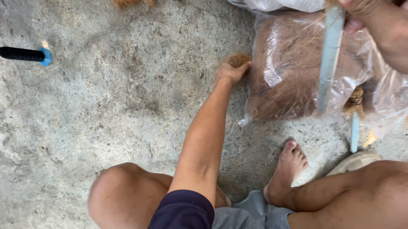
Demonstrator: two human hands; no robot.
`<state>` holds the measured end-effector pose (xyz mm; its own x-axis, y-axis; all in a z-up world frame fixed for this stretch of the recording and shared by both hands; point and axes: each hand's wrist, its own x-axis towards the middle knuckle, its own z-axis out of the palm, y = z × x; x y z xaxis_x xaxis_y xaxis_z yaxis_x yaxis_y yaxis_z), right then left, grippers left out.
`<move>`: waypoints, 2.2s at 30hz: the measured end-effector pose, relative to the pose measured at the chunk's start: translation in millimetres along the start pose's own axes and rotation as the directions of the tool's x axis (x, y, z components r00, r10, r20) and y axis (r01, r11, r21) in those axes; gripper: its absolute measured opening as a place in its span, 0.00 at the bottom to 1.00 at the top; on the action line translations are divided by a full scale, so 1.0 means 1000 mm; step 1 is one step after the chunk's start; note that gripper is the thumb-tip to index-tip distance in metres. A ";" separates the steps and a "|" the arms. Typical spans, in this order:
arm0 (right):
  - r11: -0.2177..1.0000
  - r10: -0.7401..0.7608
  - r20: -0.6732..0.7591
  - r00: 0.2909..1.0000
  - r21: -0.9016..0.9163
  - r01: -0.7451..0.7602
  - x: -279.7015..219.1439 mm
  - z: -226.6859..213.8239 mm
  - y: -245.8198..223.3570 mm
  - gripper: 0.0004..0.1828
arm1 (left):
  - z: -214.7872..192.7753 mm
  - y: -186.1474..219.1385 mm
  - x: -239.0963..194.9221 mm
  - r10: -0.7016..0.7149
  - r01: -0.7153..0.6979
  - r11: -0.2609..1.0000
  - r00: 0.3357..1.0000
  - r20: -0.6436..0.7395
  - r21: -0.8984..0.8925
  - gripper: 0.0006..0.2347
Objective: The person sits on the floor and wraps a long bundle of brown fibrous material around a white PVC pipe using a small cylindrical tool to secure the wrapping. The person repeatedly pulls the fibers, wraps them around the pipe, and uses the tool to tighten the bundle along the length of the pipe.
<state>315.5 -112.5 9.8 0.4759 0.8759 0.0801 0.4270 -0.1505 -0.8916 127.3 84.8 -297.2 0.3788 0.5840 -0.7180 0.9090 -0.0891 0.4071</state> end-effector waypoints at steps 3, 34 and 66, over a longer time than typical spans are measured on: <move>0.994 -0.016 0.002 1.000 -0.111 0.016 0.004 -0.005 -0.026 0.22 | 0.027 -0.001 0.006 0.070 -0.109 0.975 0.977 -0.201 -0.193 0.20; 0.881 -0.165 0.154 0.974 0.467 0.076 0.024 0.083 -0.134 0.13 | -0.236 0.078 -0.347 0.528 -0.863 0.496 0.383 -0.758 -0.090 0.12; 0.792 0.053 0.087 0.995 0.603 -0.095 -0.003 0.104 -0.132 0.11 | -0.222 0.058 -0.296 0.413 -0.816 0.416 0.563 -0.716 -0.401 0.07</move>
<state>177.3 -47.3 81.0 0.4288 0.9034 -0.0063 -0.1708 0.0742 -0.9825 29.4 85.9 64.2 0.4641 0.8696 0.1687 -0.0006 -0.1901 0.9818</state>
